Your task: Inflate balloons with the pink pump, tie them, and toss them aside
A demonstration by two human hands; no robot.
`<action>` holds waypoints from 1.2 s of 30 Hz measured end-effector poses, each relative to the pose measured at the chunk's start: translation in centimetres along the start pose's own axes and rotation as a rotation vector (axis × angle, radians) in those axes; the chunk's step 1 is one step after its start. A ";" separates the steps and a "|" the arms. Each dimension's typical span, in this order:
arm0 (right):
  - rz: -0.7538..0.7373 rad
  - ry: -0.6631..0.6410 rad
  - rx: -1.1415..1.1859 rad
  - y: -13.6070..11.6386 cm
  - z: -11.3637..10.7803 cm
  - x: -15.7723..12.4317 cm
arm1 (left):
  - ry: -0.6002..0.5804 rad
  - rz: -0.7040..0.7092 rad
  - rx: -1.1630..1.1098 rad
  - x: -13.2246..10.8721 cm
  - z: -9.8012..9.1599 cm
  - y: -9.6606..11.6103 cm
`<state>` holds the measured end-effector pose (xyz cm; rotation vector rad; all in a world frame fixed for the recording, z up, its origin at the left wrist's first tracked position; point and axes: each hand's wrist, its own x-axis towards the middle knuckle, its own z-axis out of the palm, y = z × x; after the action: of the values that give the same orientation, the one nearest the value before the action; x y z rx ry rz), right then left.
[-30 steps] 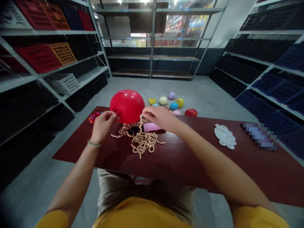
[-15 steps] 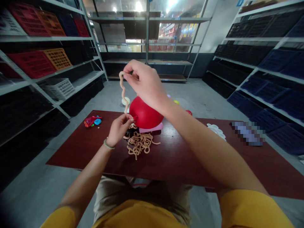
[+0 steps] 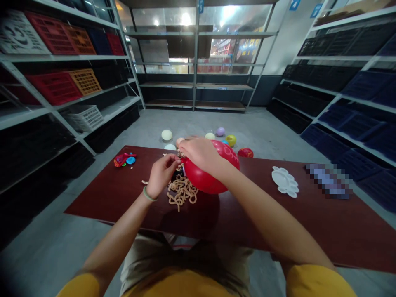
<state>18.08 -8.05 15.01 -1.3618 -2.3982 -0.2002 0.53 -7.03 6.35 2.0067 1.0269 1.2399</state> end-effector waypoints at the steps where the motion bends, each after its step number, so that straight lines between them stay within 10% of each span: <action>1: -0.018 -0.010 -0.019 -0.1 -0.2 -0.3 | 0.016 0.026 0.010 0.1 -0.1 0.0; 6: -0.038 -0.049 -0.076 -0.6 -1.0 -1.0 | 0.000 0.116 -0.018 0.9 -0.4 -0.1; 21: 0.079 0.077 -0.272 -2.2 -1.7 -2.6 | -0.236 -0.318 -0.579 2.6 0.5 0.3; 36: 0.084 0.144 -0.044 -2.0 1.2 -4.8 | 0.053 -0.478 -0.771 2.8 0.3 1.2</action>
<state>18.28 -12.61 12.12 -1.4148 -2.2267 -0.3190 1.93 -5.32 8.51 1.0724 0.8068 1.1747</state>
